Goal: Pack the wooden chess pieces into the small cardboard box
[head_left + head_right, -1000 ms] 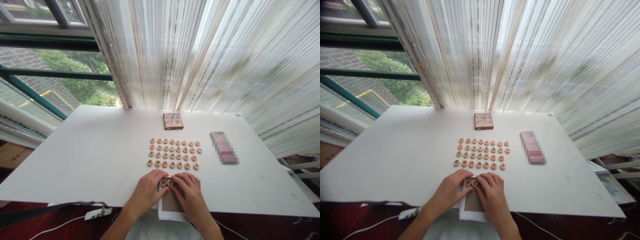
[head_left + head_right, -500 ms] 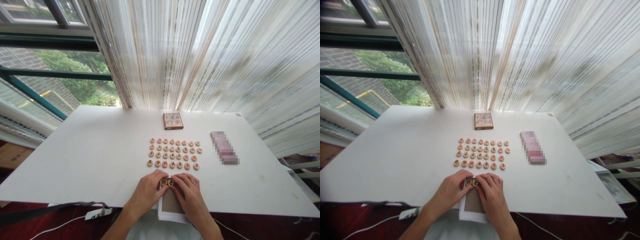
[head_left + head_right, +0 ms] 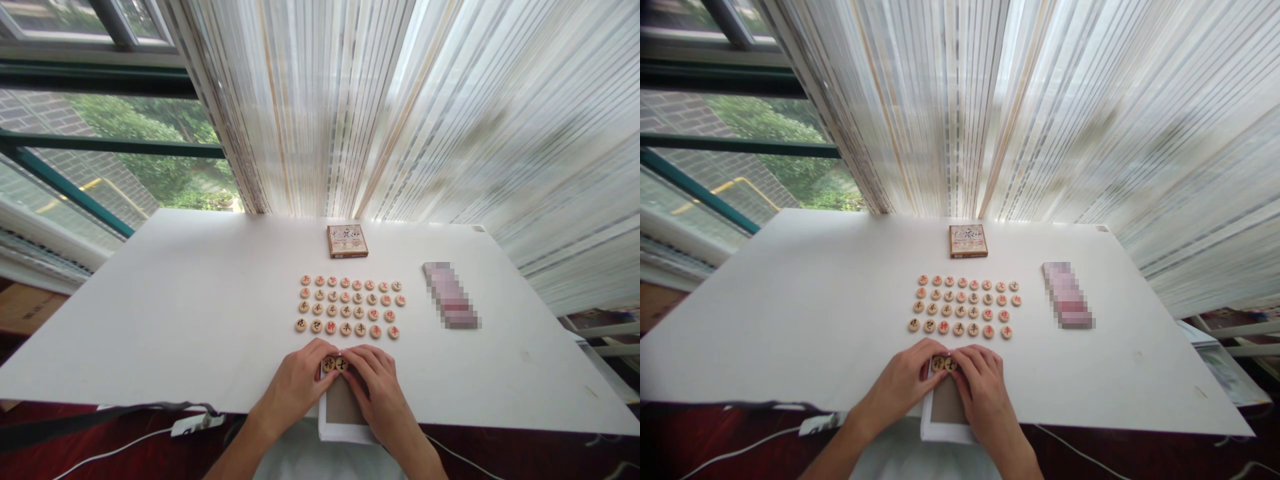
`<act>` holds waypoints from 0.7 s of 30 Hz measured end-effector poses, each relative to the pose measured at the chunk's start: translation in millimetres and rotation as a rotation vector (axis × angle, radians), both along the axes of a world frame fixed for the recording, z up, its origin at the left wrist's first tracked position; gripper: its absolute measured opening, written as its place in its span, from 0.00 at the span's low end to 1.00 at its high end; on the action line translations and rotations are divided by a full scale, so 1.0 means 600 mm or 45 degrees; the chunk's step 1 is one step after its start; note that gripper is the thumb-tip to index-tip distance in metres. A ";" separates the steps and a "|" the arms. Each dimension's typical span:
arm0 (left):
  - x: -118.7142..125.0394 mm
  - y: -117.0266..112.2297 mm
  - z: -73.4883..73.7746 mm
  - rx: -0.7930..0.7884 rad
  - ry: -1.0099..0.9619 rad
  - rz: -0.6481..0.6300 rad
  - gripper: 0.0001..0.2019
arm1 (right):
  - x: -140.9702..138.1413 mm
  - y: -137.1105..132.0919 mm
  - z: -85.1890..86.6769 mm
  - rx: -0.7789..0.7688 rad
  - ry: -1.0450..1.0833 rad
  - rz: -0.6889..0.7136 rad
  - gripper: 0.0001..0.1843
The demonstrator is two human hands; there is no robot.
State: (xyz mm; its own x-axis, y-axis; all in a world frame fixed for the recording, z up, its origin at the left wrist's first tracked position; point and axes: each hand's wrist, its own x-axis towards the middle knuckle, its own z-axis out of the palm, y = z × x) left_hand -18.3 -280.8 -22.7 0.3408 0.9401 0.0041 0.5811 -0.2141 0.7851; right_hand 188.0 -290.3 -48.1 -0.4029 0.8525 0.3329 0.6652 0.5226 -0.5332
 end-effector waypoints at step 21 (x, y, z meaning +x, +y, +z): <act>-0.002 -0.001 -0.004 0.001 -0.036 -0.001 0.13 | 0.005 -0.004 -0.003 -0.007 -0.008 -0.007 0.12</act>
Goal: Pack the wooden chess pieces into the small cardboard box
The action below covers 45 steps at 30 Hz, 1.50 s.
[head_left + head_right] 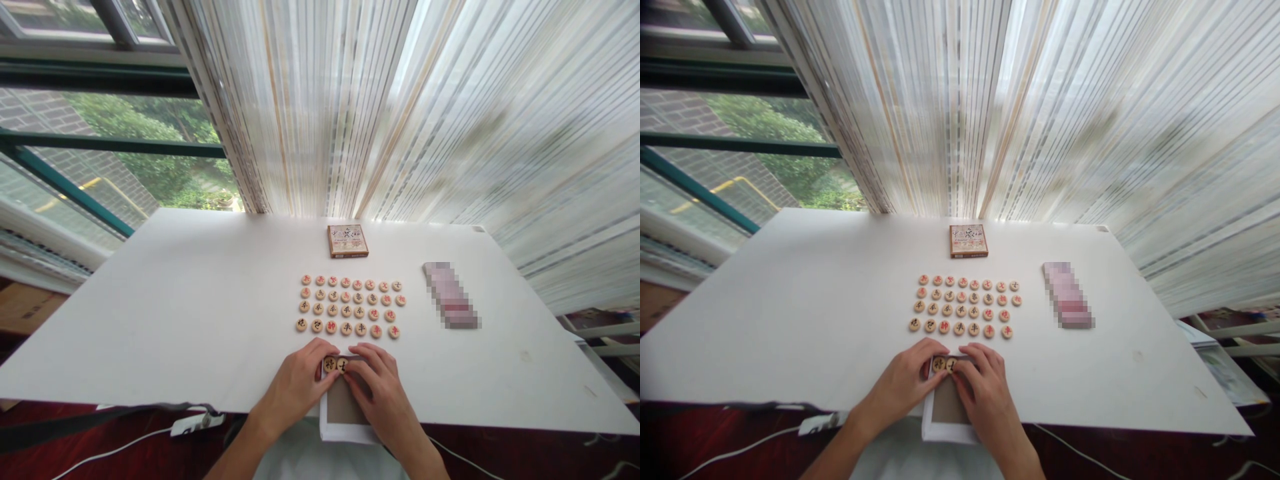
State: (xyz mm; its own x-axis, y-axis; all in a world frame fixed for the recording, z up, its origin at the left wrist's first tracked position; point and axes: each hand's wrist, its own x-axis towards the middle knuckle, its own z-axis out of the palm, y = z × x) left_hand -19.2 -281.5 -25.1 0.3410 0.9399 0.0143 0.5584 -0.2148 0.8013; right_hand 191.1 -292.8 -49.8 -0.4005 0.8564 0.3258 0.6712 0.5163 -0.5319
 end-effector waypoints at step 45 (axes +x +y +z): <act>-0.040 0.009 0.009 -0.013 0.023 -0.024 0.10 | 0.067 0.000 0.000 -0.092 0.297 -0.292 0.08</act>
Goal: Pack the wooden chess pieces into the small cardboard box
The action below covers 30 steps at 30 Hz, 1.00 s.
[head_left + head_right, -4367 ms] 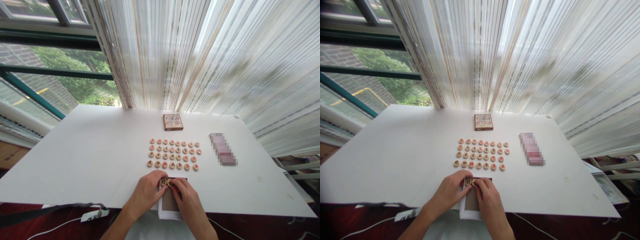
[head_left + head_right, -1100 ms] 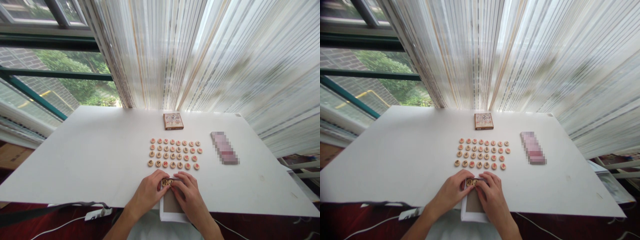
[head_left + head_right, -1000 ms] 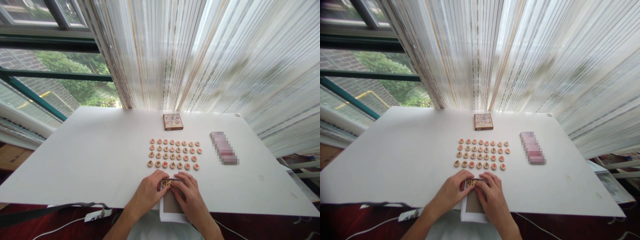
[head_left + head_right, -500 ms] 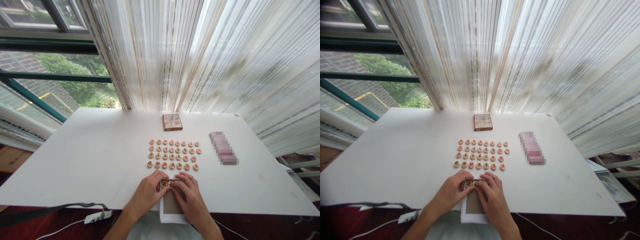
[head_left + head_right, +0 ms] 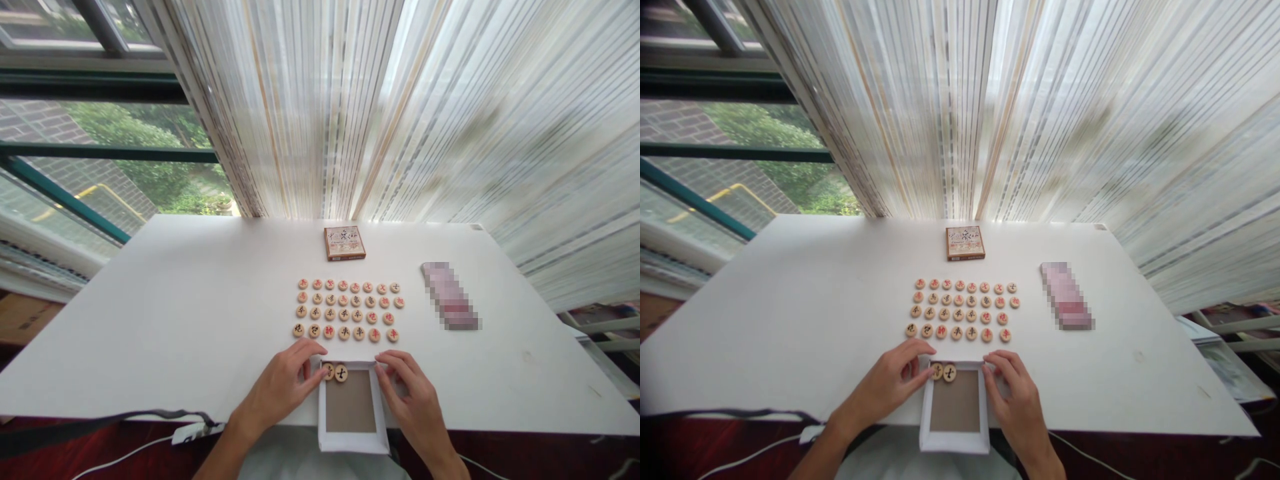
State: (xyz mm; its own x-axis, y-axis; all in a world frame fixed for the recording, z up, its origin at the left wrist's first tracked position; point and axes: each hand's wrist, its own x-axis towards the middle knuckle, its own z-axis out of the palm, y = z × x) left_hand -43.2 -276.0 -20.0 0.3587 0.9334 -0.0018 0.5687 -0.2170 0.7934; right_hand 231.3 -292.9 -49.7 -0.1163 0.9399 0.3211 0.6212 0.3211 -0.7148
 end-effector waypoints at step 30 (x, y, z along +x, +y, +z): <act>0.007 0.006 -0.017 0.050 -0.055 0.129 0.07 | 0.012 0.032 0.025 0.047 0.000 -0.039 0.08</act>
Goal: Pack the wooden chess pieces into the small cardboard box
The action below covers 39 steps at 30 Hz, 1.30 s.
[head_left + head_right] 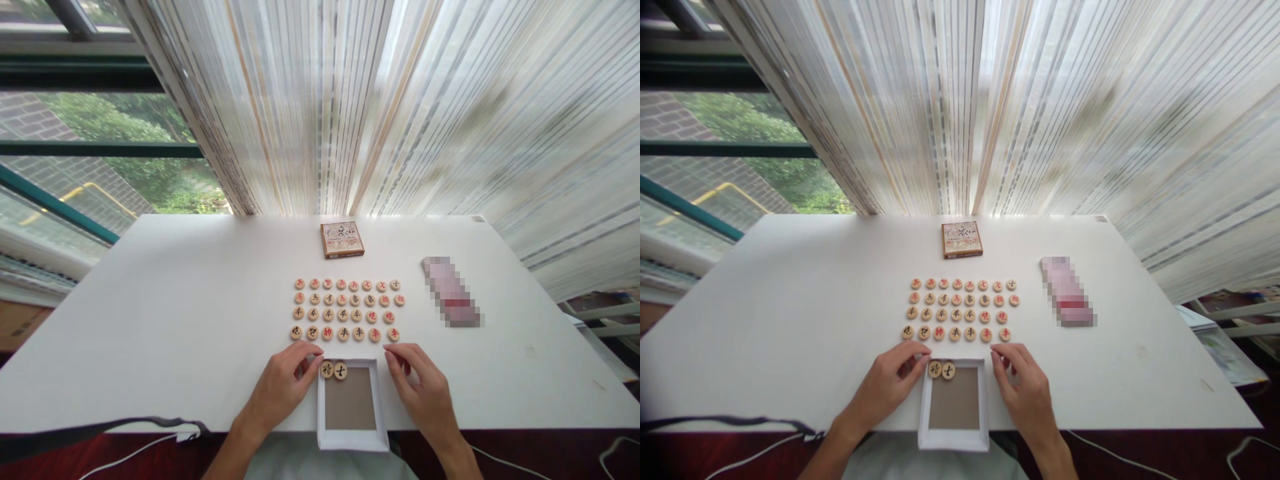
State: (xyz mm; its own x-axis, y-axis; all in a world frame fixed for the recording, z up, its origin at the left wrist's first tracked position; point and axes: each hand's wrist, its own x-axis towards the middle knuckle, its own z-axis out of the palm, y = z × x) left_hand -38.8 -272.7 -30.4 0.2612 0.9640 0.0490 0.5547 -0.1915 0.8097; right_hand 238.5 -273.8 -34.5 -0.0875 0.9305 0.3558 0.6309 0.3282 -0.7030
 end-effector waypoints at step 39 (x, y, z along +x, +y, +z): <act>-0.001 -0.005 -0.022 0.102 -0.032 -0.003 0.07 | 0.095 0.281 0.035 -0.399 -0.408 -0.103 0.12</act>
